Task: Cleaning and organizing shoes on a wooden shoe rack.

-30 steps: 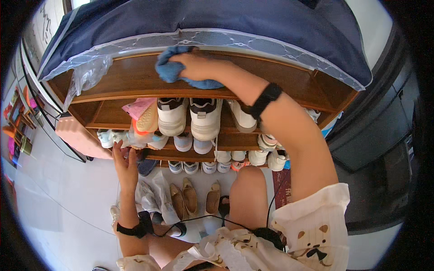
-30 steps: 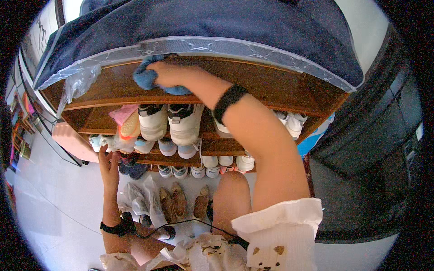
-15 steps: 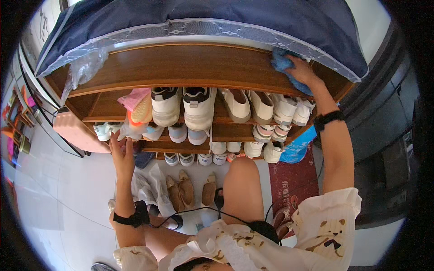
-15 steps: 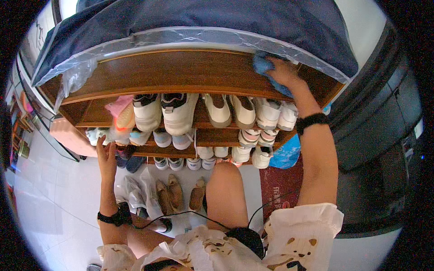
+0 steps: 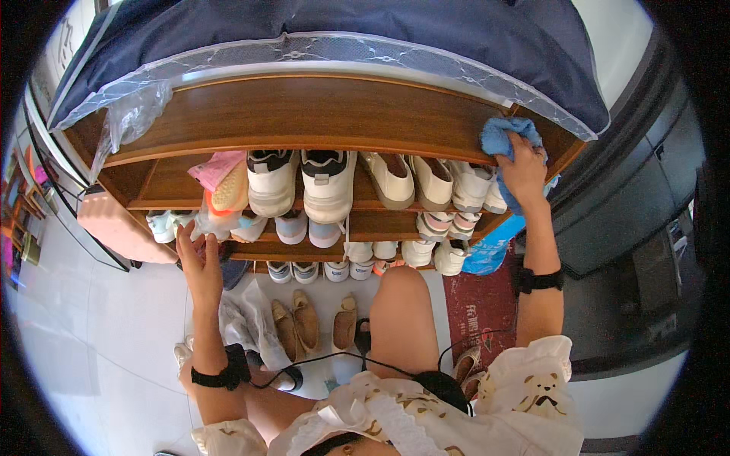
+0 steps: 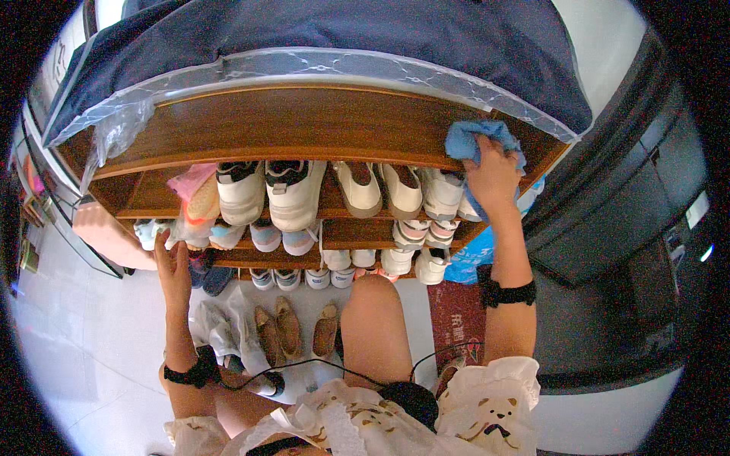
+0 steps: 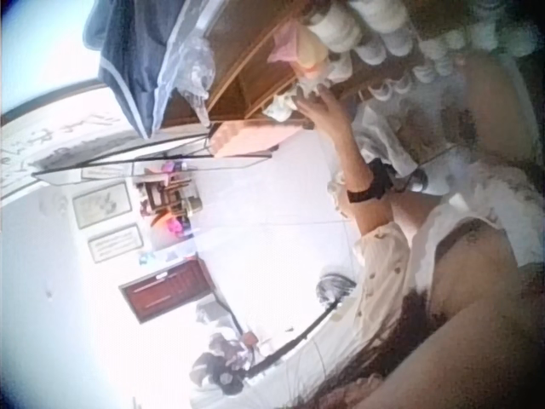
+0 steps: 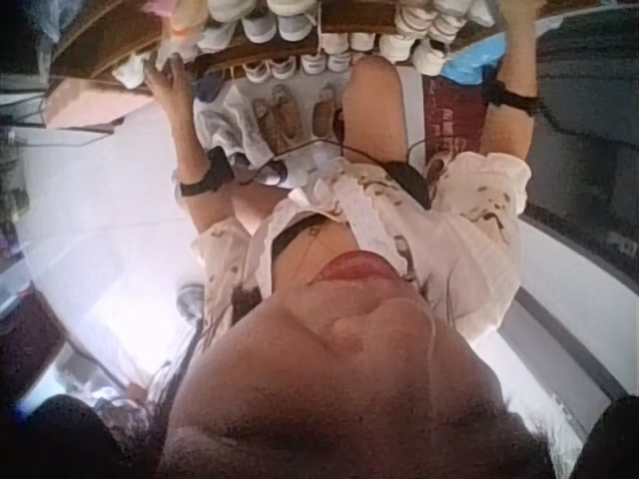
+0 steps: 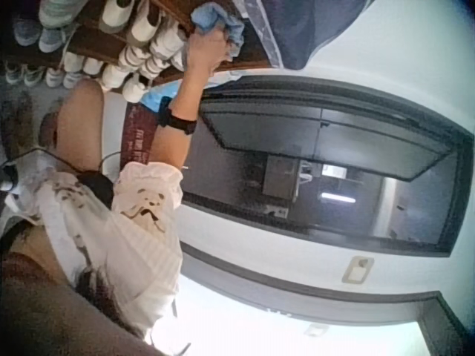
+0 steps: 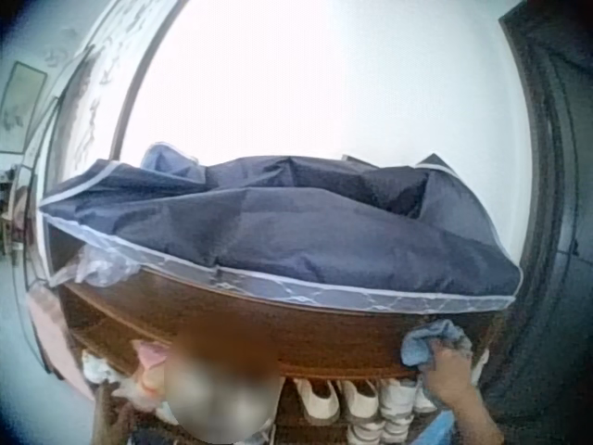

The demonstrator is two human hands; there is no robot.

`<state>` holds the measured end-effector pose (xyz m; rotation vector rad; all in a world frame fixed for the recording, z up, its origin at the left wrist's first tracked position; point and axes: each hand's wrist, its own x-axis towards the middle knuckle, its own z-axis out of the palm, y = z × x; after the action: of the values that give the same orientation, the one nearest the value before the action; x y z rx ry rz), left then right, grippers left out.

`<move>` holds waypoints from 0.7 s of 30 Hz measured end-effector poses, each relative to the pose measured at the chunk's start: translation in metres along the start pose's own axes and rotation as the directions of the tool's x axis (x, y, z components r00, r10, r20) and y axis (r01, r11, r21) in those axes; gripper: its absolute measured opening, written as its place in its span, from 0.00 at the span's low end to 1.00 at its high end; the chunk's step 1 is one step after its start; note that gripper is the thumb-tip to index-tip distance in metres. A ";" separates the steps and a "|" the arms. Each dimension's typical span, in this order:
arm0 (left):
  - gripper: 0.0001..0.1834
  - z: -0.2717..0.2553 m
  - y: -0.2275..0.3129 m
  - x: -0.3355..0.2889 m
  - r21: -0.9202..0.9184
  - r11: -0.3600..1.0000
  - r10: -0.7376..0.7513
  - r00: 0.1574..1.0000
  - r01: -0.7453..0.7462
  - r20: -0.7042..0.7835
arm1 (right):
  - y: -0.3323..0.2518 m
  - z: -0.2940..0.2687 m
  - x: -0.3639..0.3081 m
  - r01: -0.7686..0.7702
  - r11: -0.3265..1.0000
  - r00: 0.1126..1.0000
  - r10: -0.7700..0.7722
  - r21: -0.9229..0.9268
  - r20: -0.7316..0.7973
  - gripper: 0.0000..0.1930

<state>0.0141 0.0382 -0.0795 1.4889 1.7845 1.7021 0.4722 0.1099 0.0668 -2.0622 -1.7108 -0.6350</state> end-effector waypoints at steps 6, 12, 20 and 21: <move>0.22 0.010 0.010 0.001 -0.059 0.998 0.032 0.999 -0.033 -0.011 | -0.053 0.004 -0.010 0.092 0.994 0.991 -0.086 0.051 -0.106 0.23; 0.24 0.015 0.007 0.002 -0.065 0.998 0.023 1.000 -0.022 0.003 | -0.127 0.000 -0.027 0.252 0.941 0.959 -0.211 0.227 -0.191 0.24; 0.25 0.021 0.008 0.003 -0.067 0.998 0.019 1.000 -0.018 0.013 | -0.162 -0.004 -0.040 0.606 0.713 0.794 -0.521 0.353 -0.312 0.25; 0.26 0.020 0.008 0.003 -0.048 0.998 0.034 0.999 -0.033 0.013 | -0.153 -0.006 -0.037 0.631 0.693 0.776 -0.557 0.348 -0.297 0.25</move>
<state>0.0317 0.0501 -0.0771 1.5150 1.7096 1.7332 0.3159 0.1048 0.0520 -1.0907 -2.1866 -0.5206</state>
